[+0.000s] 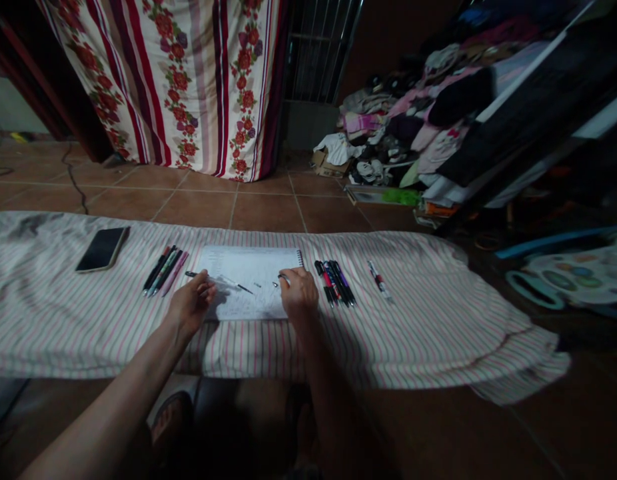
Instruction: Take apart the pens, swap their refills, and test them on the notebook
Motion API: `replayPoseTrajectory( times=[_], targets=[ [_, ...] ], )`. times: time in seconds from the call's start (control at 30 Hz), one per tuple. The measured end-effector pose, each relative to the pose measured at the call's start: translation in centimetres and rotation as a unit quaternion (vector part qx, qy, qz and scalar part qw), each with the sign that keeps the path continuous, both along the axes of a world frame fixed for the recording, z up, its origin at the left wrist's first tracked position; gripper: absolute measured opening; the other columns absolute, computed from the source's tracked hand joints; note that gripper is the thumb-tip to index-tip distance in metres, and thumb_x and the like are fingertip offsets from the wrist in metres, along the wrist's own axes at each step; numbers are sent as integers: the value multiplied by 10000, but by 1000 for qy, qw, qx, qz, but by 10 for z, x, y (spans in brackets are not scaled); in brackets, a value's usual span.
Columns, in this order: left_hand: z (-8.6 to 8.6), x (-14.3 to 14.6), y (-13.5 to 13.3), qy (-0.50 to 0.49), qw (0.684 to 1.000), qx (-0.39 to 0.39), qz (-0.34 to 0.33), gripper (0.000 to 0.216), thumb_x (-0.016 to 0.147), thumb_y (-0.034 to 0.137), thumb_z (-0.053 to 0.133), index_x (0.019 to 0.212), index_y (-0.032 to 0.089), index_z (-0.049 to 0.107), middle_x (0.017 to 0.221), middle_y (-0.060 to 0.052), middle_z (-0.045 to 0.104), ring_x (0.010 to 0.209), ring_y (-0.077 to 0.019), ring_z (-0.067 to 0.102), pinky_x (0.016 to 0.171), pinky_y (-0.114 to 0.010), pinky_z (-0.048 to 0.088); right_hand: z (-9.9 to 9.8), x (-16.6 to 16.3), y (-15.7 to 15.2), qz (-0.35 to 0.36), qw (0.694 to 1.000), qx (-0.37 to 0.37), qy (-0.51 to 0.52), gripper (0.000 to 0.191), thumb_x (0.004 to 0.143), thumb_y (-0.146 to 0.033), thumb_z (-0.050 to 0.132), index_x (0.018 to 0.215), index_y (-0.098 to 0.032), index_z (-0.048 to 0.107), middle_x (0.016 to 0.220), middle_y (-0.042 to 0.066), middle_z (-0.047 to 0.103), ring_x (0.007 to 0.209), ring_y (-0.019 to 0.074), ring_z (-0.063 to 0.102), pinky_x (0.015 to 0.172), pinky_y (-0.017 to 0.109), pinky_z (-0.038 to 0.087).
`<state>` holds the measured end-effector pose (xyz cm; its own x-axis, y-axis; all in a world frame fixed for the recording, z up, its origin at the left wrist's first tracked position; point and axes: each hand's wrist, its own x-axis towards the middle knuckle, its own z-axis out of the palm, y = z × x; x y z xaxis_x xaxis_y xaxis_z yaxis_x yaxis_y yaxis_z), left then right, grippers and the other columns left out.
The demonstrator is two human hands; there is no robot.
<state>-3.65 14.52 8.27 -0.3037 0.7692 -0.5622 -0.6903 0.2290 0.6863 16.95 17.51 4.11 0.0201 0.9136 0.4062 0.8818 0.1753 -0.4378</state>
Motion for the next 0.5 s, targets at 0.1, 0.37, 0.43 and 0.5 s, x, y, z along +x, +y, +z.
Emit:
replayPoseTrajectory(
  times=[0.1,0.37,0.43,0.5],
  targets=[
    [-1,2,-1,6,1000,1,1,130,814,118,533,694,122,484,539,9,525,390,-67,518,307,-123,331,-3,5,-1,1,1000,4,-3,186,780,-186,528,875,-196,687,882,78,642,857,205,555,780,311,410],
    [1,7,-1,5,1000,4,24,142,810,88,523,681,127,476,544,10,524,423,-72,545,311,-112,348,-10,12,-2,7,1000,1,-4,191,780,-170,518,869,-205,683,878,66,652,836,193,569,768,304,417],
    [2,8,-1,3,1000,-1,22,143,816,87,513,683,123,476,556,-1,537,432,-77,556,310,-113,347,-9,11,-2,11,1000,-4,-1,193,781,-169,515,862,-204,686,877,64,656,847,192,568,779,301,416],
    [2,9,0,-2,1000,-4,19,146,823,85,503,684,119,475,566,-10,548,443,-84,568,310,-115,346,-8,11,-3,14,1000,-10,1,192,781,-170,517,860,-191,691,878,69,657,857,195,567,788,301,415]
  ],
)
